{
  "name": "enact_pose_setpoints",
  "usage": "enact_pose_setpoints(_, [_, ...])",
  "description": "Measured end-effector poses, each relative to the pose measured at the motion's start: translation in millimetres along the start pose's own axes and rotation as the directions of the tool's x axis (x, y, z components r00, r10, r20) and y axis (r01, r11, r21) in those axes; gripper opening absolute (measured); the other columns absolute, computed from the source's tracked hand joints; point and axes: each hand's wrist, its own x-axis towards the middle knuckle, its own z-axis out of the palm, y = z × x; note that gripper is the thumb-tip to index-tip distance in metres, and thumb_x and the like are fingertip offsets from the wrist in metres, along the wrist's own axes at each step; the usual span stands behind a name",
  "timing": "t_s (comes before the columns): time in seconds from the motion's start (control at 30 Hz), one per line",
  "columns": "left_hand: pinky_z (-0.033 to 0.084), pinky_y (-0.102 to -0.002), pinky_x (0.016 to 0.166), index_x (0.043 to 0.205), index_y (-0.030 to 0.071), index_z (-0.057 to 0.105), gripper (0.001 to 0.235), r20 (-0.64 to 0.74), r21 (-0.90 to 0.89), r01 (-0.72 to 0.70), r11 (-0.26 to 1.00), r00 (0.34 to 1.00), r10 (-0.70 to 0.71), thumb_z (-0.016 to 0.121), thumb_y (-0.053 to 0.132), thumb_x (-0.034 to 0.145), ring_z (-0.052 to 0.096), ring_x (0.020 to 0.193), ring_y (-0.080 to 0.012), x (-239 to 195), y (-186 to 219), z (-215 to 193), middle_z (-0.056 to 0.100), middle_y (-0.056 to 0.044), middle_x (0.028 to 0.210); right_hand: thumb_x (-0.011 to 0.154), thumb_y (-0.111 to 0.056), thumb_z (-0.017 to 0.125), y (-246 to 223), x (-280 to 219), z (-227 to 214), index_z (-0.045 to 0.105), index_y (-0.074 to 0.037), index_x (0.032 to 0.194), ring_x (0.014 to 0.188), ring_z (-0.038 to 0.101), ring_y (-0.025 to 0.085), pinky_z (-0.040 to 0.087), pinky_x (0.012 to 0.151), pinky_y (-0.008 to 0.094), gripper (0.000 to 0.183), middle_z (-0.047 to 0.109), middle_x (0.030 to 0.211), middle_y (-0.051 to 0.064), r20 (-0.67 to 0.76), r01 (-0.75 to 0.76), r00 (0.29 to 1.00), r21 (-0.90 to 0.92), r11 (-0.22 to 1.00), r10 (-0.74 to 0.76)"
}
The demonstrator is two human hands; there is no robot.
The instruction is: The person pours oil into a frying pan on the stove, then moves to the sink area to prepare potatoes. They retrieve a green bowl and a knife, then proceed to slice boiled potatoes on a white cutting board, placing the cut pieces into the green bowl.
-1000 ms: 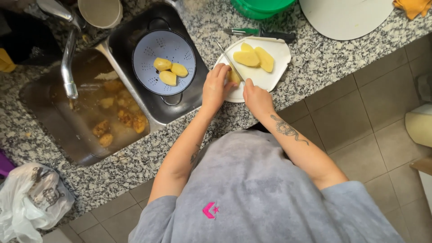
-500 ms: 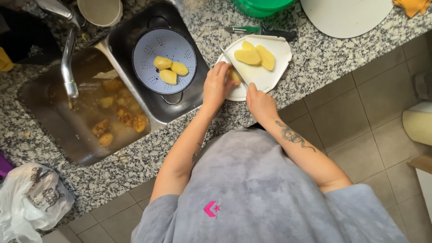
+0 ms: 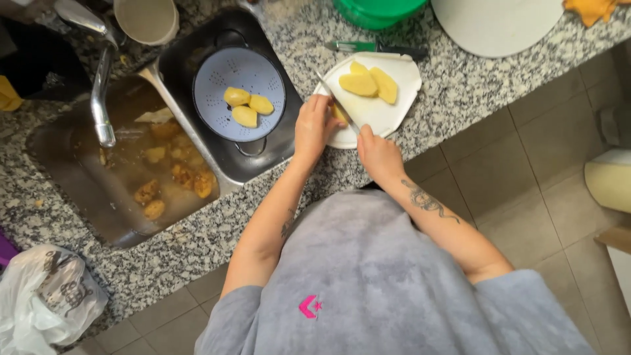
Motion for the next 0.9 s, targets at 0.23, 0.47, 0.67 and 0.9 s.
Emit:
enact_pose_setpoints(0.23, [0.051,-0.035,0.079,0.097,0.011,0.053,0.046,0.02,-0.012,0.033,0.999,0.999,-0.033,0.078,0.028,0.062,0.06,0.081,-0.0265,-0.6,6.2,-8.3,0.052,-0.003,0.087,0.097,-0.014,0.041,-4.3,3.7,19.0,0.046,-0.006,0.085,0.045,0.062,0.03,0.051,0.04,0.037,0.015,0.052,0.049,0.01,0.033,-0.003,0.999,-0.054,0.999,0.005])
enact_pose_setpoints(0.47, [0.052,-0.036,0.077,0.095,0.013,0.053,0.041,0.05,-0.033,0.029,0.999,0.998,-0.027,0.078,0.022,0.065,0.06,0.08,-0.0266,-2.2,-4.8,-1.0,0.052,-0.002,0.084,0.098,-0.016,0.04,2.9,4.8,16.6,0.044,-0.005,0.085,0.045,0.062,0.033,0.05,0.039,0.04,0.017,0.053,0.048,0.011,0.01,-0.038,0.999,0.083,0.996,0.037])
enact_pose_setpoints(0.67, [0.052,-0.037,0.078,0.094,0.012,0.052,0.042,0.078,-0.057,0.089,0.994,0.993,-0.084,0.079,0.022,0.064,0.06,0.083,-0.0295,0.2,-4.9,-2.6,0.052,-0.004,0.087,0.099,-0.017,0.038,-9.0,-6.1,4.3,0.045,-0.005,0.087,0.045,0.062,0.031,0.05,0.038,0.038,0.019,0.054,0.05,0.012,0.014,-0.009,1.0,0.013,1.0,0.009])
enact_pose_setpoints(0.9, [0.051,-0.037,0.078,0.093,0.012,0.05,0.041,0.077,-0.069,0.104,0.992,0.992,-0.098,0.078,0.024,0.065,0.06,0.083,-0.0283,1.9,-6.8,-0.6,0.051,-0.003,0.087,0.099,-0.015,0.04,-10.9,-2.9,6.9,0.046,-0.004,0.088,0.044,0.061,0.03,0.051,0.038,0.036,0.017,0.053,0.049,0.012,0.025,-0.006,1.0,0.018,1.0,0.006])
